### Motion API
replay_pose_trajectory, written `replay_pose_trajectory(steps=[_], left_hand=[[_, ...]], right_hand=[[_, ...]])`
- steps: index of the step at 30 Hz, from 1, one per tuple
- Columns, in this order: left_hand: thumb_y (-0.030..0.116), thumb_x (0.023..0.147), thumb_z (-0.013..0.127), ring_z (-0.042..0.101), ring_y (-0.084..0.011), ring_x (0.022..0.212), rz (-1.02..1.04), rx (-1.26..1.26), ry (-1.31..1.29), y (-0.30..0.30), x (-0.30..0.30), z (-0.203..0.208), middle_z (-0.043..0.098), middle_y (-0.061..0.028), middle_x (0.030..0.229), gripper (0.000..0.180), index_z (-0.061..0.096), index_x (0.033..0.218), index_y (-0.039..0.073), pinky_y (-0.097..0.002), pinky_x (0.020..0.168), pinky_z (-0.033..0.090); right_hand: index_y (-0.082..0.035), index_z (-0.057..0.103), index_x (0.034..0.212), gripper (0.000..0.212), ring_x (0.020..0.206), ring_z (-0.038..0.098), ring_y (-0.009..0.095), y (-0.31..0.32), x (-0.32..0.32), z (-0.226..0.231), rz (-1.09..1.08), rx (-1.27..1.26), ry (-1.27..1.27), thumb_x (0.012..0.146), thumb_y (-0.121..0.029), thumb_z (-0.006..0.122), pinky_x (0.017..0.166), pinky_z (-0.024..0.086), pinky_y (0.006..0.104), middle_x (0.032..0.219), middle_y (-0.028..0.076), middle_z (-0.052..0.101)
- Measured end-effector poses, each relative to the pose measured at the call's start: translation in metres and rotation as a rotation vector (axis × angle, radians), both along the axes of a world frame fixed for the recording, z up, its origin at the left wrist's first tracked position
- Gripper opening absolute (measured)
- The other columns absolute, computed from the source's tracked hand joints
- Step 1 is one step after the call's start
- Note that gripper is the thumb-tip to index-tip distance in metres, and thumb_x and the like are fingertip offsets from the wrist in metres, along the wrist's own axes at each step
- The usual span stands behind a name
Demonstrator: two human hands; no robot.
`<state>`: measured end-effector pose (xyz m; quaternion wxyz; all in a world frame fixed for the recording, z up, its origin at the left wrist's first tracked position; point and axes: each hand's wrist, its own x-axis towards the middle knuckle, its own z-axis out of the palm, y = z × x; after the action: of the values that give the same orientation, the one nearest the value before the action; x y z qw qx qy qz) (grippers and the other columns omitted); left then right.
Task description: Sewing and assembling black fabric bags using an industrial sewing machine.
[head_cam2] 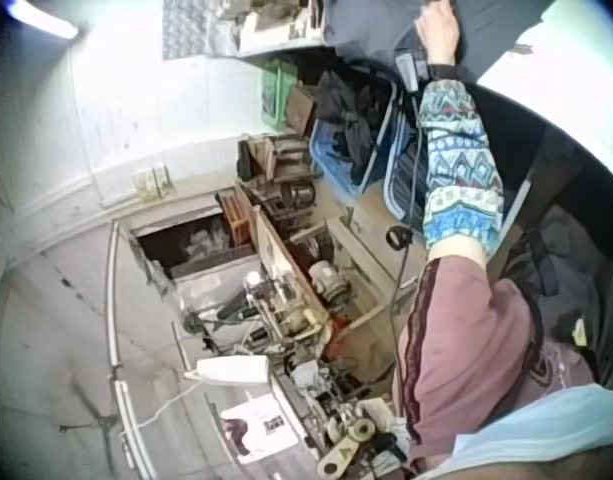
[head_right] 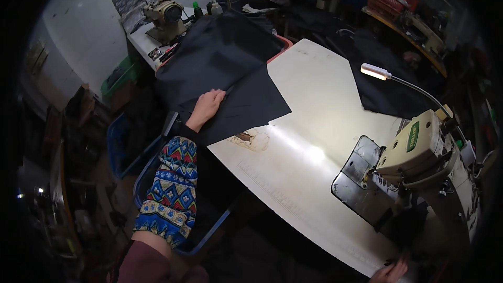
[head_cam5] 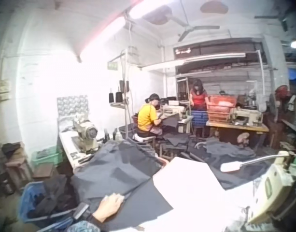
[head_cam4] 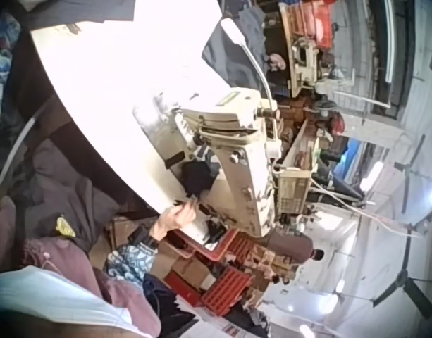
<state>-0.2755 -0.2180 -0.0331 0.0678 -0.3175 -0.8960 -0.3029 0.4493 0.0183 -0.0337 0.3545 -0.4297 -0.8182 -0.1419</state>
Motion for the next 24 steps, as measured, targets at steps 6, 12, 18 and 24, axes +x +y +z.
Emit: replay_pose_trajectory(steps=[6,12,18,24], left_hand=[[0.021,0.092,0.07,0.072,-0.0362,0.097,0.054,0.248,0.179,0.014,0.071,0.046,0.074,-0.019,0.1,0.024,0.076,0.105,0.002,-0.0407,0.086,0.057],[0.039,0.099,0.06,0.039,-0.0399,0.145,-0.379,-0.087,0.169,0.006,0.153,0.072,0.048,-0.0192,0.152,0.049,0.06,0.138,0.009,-0.0576,0.116,0.032],[0.042,0.1,0.058,0.037,-0.0389,0.146,-0.742,-0.188,0.285,0.036,0.235,0.051,0.044,-0.0145,0.156,0.054,0.053,0.145,0.012,-0.0583,0.116,0.031],[0.007,0.092,0.069,0.062,-0.0298,0.115,-0.428,0.506,-0.124,0.005,0.256,0.048,0.068,-0.0103,0.113,0.016,0.067,0.107,0.003,-0.0397,0.1,0.047]], right_hand=[[0.004,0.063,0.129,0.04,0.111,0.062,0.036,-0.003,0.009,-0.002,-0.021,-0.028,0.045,0.094,0.014,0.046,0.096,0.048,0.0407,0.125,0.019,0.066],[0.006,0.064,0.123,0.036,0.105,0.063,0.036,-0.01,-0.003,0.003,-0.008,-0.067,0.044,0.091,0.014,0.049,0.091,0.05,0.0408,0.115,0.021,0.065],[0.004,0.068,0.118,0.036,0.116,0.063,0.043,-0.074,-0.145,0.058,0.501,-0.349,0.11,0.085,0.007,0.056,0.101,0.049,0.0495,0.118,0.022,0.069],[-0.008,0.065,0.132,0.045,0.135,0.051,0.035,-0.093,-0.253,0.067,0.862,-0.432,-0.329,0.09,-0.025,0.074,0.113,0.039,0.0515,0.141,0.016,0.058]])
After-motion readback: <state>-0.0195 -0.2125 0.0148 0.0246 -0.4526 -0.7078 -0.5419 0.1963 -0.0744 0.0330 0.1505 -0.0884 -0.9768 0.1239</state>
